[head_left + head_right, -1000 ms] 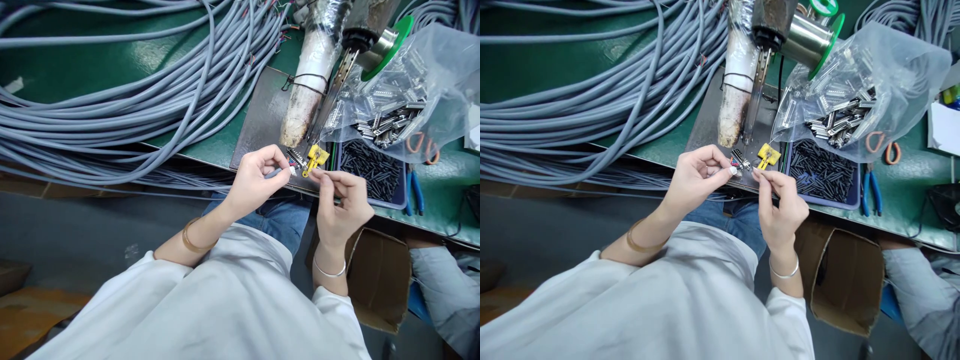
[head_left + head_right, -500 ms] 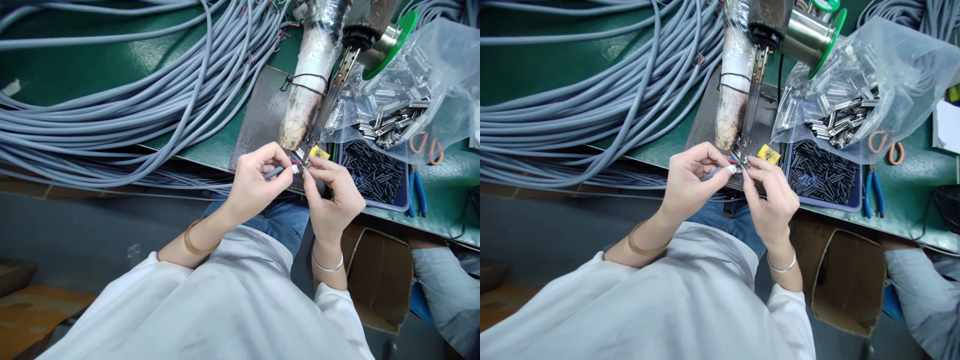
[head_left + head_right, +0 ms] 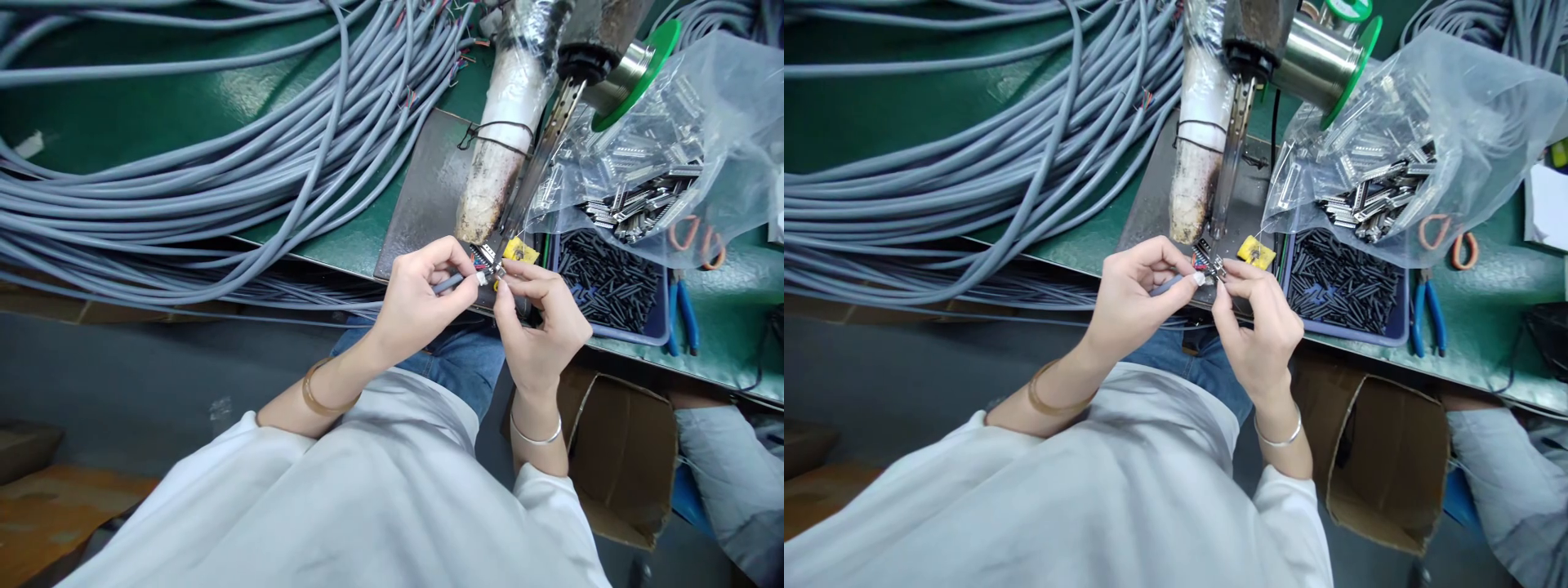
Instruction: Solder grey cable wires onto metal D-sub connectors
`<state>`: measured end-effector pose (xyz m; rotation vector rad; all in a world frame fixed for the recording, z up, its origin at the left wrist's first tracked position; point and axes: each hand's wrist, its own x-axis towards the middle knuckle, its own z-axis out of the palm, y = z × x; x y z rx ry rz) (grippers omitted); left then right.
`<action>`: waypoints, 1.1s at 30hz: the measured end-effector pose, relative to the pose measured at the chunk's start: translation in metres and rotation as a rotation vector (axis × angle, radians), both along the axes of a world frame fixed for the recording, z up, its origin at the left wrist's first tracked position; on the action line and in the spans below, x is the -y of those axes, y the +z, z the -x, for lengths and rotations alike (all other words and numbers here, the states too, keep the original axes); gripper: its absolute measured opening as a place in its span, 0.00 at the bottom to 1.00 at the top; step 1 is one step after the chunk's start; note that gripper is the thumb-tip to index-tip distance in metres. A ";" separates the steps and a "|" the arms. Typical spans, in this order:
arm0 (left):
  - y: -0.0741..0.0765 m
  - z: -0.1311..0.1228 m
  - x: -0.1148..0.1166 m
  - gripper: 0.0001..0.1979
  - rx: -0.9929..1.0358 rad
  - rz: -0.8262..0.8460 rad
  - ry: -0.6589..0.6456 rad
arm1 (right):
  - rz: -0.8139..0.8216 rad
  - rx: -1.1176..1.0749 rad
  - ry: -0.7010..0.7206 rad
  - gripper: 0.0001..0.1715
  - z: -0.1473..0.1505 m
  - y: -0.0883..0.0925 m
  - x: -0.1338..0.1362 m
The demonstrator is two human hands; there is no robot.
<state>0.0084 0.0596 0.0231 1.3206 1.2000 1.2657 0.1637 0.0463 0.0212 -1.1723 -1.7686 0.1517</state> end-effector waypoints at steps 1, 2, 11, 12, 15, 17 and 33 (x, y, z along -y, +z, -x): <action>0.001 0.000 0.000 0.06 0.001 -0.007 0.007 | -0.009 -0.004 0.004 0.07 0.000 0.001 0.000; 0.001 0.000 0.000 0.06 0.001 -0.014 0.014 | -0.015 -0.008 0.008 0.07 0.001 0.001 -0.001; -0.002 0.001 0.000 0.06 -0.028 -0.023 -0.038 | 0.027 -0.036 0.008 0.07 -0.003 -0.006 0.005; -0.002 0.001 0.000 0.06 -0.027 -0.022 -0.039 | 0.027 -0.035 0.013 0.07 -0.003 -0.006 0.005; -0.003 0.000 0.001 0.06 -0.023 -0.019 -0.040 | 0.026 -0.036 0.024 0.07 -0.004 -0.006 0.006; -0.004 0.000 0.002 0.06 -0.030 -0.026 -0.042 | 0.033 -0.030 0.019 0.07 -0.004 -0.005 0.006; -0.017 0.006 0.022 0.03 -0.258 -0.399 0.027 | 0.007 -0.081 -0.025 0.06 -0.005 -0.009 0.023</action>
